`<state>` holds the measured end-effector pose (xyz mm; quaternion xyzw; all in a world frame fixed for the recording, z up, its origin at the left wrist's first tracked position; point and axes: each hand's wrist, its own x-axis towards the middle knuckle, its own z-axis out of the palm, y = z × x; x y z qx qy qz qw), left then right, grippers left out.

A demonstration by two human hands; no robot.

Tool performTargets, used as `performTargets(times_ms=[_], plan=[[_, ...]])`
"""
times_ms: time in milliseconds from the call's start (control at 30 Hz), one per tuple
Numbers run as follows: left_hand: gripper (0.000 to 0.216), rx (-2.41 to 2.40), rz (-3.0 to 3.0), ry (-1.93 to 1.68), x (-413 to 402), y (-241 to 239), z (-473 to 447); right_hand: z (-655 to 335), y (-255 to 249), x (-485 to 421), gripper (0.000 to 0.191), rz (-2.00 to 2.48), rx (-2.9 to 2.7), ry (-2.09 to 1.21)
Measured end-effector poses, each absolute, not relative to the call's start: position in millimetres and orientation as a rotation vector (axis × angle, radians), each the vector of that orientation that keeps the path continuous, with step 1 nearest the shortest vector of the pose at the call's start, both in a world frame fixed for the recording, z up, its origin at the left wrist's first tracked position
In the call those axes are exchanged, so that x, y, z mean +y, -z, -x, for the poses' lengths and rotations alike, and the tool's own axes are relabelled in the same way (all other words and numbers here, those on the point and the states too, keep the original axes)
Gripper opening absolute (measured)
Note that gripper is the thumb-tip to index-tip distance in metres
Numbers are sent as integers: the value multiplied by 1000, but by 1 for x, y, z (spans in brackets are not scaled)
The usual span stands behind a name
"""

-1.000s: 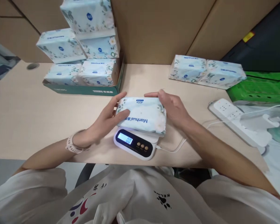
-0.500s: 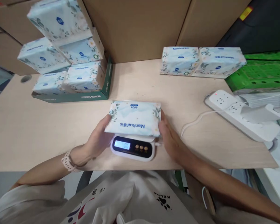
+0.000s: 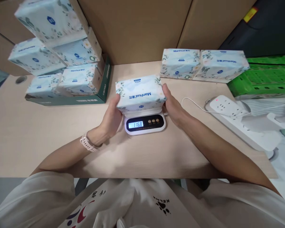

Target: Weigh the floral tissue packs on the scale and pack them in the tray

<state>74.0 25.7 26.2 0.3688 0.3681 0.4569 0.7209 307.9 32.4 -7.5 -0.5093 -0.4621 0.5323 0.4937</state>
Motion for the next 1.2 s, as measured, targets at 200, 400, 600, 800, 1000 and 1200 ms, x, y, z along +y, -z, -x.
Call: performTargets(times_ms=[200, 400, 600, 800, 1000, 1200], plan=[[57, 852, -808, -1016, 21, -41, -75, -298, 4, 12, 80, 1256, -1136, -1303], [39, 1055, -833, -1089, 39, -47, -49, -319, -1, 14, 94, 1408, -1191, -1023], [31, 1228, -697, -1154, 61, -57, -20, -344, 12, -1, 76, 1390, -1106, -487], [24, 1308, -654, -1160, 60, -61, -30, -346, 16, -3, 67, 1333, -1095, -467], [20, 1260, -669, -1118, 66, -51, -23, -339, 13, -7, 70, 1275, -1180, -464], [11, 1214, -669, -1156, 73, -34, -25, -336, 13, -6, 73, 1240, -1193, -429]])
